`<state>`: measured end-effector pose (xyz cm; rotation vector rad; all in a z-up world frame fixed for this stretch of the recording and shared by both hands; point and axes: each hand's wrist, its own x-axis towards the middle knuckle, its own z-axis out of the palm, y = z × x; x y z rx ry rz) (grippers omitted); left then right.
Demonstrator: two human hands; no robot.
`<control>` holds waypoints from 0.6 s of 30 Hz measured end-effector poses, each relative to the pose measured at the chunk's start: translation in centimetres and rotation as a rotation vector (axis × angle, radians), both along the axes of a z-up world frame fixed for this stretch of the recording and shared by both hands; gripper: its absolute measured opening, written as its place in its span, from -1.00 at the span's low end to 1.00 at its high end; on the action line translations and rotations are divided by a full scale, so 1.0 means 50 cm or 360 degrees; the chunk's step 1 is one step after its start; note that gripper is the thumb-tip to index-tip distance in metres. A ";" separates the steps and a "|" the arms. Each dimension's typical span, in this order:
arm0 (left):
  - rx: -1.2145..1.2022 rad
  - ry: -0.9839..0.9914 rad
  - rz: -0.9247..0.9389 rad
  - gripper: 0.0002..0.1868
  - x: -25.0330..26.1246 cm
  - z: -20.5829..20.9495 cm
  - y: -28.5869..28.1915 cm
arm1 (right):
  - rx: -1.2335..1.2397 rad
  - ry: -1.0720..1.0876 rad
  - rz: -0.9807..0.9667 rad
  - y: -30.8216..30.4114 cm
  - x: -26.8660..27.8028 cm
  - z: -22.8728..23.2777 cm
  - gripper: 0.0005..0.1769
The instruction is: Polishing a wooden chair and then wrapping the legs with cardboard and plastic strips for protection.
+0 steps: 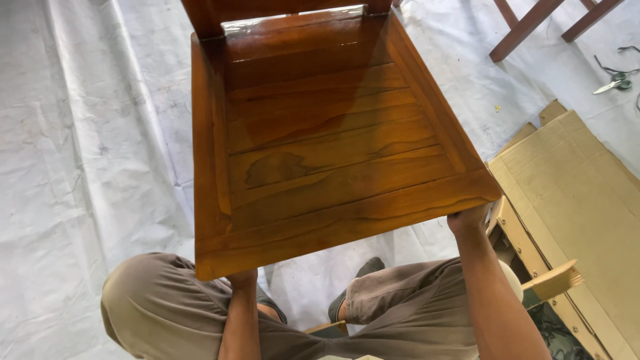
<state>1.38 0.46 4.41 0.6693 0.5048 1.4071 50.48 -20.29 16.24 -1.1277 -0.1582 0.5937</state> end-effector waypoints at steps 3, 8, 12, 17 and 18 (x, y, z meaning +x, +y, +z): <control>-0.0141 -0.0187 -0.0105 -0.43 0.012 0.060 0.000 | 0.0171 0.0293 -0.0115 0.019 -0.010 0.022 -0.56; 0.0245 0.0481 0.0127 -0.48 -0.019 -0.004 0.005 | 0.0276 0.0144 -0.0030 0.033 -0.007 0.036 -0.53; 0.0126 0.0142 0.0151 -0.50 -0.014 -0.002 0.010 | 0.0078 0.0227 -0.0254 0.020 0.067 -0.055 -0.64; 0.0130 0.0226 0.0207 -0.50 0.004 0.028 0.007 | 0.0156 -0.0027 -0.0106 0.041 0.052 -0.020 -0.59; 0.0128 0.0228 0.0208 -0.50 0.006 0.027 0.001 | 0.0154 -0.0025 -0.0105 0.041 0.049 -0.013 -0.59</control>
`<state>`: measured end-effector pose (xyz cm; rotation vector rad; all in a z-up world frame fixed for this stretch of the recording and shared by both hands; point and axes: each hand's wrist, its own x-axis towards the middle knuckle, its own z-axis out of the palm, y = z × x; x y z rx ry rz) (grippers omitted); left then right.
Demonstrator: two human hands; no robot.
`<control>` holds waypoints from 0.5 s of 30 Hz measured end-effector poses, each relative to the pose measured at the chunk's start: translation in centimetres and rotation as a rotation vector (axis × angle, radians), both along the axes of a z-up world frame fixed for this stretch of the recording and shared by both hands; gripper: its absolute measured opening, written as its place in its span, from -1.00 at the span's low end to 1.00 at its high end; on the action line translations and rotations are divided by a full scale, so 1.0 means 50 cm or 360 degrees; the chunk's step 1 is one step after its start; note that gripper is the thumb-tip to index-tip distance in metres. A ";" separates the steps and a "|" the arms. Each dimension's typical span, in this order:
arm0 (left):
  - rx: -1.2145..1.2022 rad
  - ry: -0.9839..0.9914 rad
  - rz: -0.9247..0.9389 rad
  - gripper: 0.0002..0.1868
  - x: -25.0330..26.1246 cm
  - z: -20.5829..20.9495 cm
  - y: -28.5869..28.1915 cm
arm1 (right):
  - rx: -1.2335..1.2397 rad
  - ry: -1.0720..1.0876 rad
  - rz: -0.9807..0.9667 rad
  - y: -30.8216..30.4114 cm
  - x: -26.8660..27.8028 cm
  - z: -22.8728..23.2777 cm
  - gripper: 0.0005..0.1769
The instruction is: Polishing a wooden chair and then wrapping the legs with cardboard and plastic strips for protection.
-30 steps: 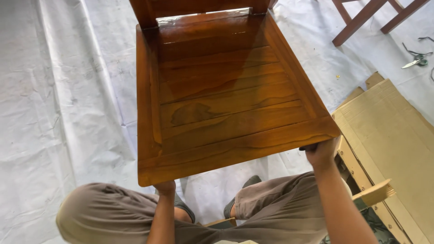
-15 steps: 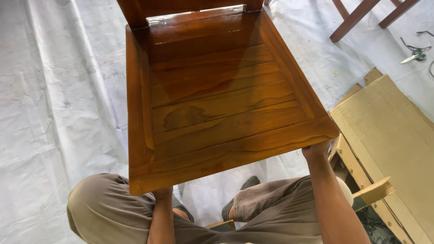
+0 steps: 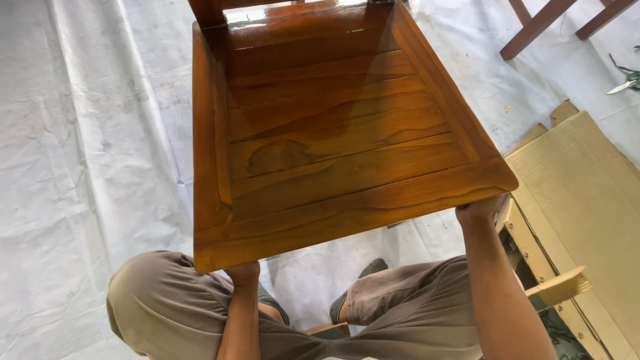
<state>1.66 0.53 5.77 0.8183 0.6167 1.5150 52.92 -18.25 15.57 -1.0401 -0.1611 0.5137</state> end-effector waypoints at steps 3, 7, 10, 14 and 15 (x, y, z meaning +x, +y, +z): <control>0.0290 0.0394 0.0030 -0.50 0.004 -0.013 -0.010 | 0.0110 0.0140 0.0001 0.003 -0.005 0.011 -0.53; 0.0041 0.0005 -0.0142 -0.54 0.005 -0.063 -0.010 | 0.0074 -0.0025 0.0071 0.006 -0.002 0.015 -0.47; -0.0010 -0.0164 -0.0125 -0.55 0.017 -0.069 -0.005 | 0.0108 -0.0019 0.0112 0.023 -0.010 0.041 -0.45; 0.0413 0.0455 0.0152 -0.54 0.042 -0.020 0.003 | 0.0141 -0.0130 0.0230 0.044 -0.023 0.076 -0.47; 0.0409 0.0454 0.0150 -0.54 0.044 -0.028 0.007 | 0.0137 -0.0130 0.0229 0.047 -0.016 0.070 -0.47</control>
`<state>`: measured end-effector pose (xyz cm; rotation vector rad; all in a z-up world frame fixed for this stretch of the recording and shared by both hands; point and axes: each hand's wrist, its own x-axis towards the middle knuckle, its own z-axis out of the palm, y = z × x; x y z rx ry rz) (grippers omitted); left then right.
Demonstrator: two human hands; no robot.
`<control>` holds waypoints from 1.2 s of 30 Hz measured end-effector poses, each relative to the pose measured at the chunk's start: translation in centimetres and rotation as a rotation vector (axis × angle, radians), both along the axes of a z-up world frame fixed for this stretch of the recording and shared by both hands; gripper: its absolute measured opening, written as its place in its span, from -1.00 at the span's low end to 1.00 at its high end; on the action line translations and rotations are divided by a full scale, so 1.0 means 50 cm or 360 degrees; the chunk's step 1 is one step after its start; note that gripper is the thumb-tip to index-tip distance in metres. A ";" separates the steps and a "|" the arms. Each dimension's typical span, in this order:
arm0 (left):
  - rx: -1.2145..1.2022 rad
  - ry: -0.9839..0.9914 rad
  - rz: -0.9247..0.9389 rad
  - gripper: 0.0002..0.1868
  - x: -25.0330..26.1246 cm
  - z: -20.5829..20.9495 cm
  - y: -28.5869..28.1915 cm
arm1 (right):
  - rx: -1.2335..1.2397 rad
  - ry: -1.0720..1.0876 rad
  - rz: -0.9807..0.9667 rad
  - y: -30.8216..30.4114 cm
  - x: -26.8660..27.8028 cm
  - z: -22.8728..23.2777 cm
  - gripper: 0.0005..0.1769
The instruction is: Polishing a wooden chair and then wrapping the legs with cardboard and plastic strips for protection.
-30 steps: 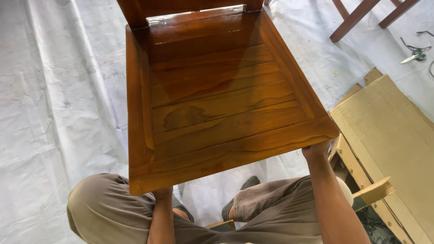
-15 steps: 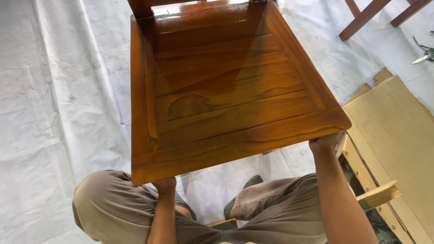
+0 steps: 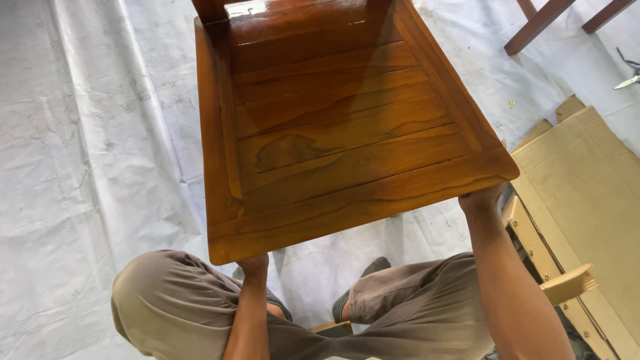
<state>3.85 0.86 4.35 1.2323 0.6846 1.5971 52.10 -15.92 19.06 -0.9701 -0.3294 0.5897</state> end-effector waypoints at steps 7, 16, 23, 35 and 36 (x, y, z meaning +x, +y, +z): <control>0.0193 0.0540 0.0317 -0.60 0.029 0.003 0.065 | -0.0005 -0.0013 0.0015 0.053 0.022 0.006 -0.49; 0.0080 0.0574 0.0345 -0.84 0.062 -0.035 0.097 | 0.0062 0.0007 -0.0022 0.116 0.087 0.007 -0.47; 0.0088 0.0474 0.0328 -0.74 0.138 -0.021 0.084 | 0.0032 -0.0022 0.0052 0.145 0.151 0.016 -0.45; -0.0879 -0.0660 -0.0008 -0.80 0.224 -0.129 0.223 | -0.0061 -0.0155 -0.0151 0.201 0.181 0.045 -0.62; -0.0878 -0.0664 -0.0012 -0.80 0.227 -0.113 0.232 | -0.0060 -0.0159 -0.0154 0.202 0.191 0.032 -0.62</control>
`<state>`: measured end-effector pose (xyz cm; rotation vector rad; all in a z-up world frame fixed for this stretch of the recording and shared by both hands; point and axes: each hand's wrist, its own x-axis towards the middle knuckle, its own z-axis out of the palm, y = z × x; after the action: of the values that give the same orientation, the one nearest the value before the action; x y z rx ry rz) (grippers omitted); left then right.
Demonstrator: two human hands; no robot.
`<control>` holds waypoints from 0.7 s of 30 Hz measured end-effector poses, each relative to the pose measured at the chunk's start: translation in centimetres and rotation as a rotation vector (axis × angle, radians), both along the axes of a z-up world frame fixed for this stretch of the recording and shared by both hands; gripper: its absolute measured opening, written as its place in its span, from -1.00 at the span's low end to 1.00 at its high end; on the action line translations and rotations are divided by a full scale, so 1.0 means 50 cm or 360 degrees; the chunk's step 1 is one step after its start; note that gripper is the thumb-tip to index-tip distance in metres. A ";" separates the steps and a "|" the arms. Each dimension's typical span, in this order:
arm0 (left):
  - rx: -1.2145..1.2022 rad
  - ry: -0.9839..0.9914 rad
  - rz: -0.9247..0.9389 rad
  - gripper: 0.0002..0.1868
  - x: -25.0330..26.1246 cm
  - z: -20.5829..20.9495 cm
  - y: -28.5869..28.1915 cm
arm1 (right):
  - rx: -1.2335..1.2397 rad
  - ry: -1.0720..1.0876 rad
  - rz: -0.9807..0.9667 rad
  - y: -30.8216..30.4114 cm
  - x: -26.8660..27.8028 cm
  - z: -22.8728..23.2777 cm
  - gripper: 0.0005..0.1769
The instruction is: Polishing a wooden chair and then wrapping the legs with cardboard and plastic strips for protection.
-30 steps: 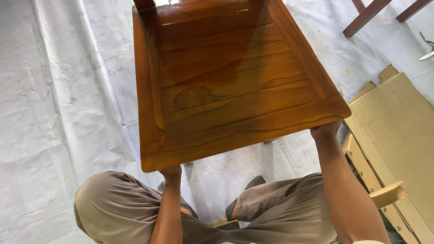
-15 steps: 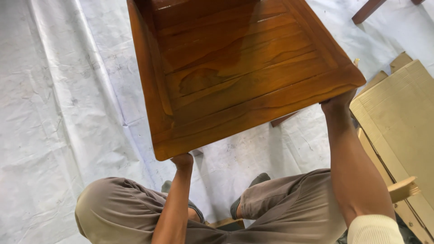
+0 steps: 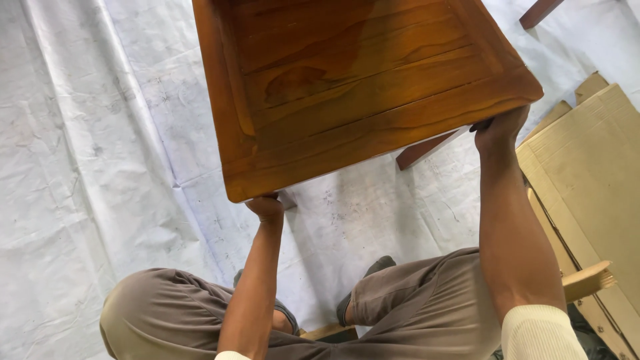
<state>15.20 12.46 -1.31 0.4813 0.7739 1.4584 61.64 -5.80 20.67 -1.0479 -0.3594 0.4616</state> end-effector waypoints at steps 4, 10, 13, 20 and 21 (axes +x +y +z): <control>-0.0049 0.0023 -0.0031 -0.85 -0.012 0.041 0.000 | -0.0133 0.0079 -0.0056 -0.024 0.017 -0.073 -0.69; -0.0022 0.0002 -0.0039 -0.85 -0.011 0.028 0.012 | -0.0268 0.0060 -0.0104 -0.026 -0.050 -0.048 -0.59; -0.0047 -0.0014 -0.0063 -0.82 -0.011 0.036 0.014 | -0.0068 0.0187 -0.0043 -0.049 -0.052 -0.047 -0.54; 0.0081 -0.0055 -0.0116 -0.76 -0.011 0.034 0.017 | 0.0013 -0.0483 -0.0526 -0.074 -0.117 0.108 -0.55; 0.0080 -0.0059 -0.0112 -0.76 -0.009 0.044 0.014 | 0.0014 -0.0487 -0.0522 -0.065 -0.145 0.127 -0.55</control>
<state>14.75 13.15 0.91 0.5137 0.6857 1.4202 54.38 -9.05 27.04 -1.1465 -0.4497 0.0042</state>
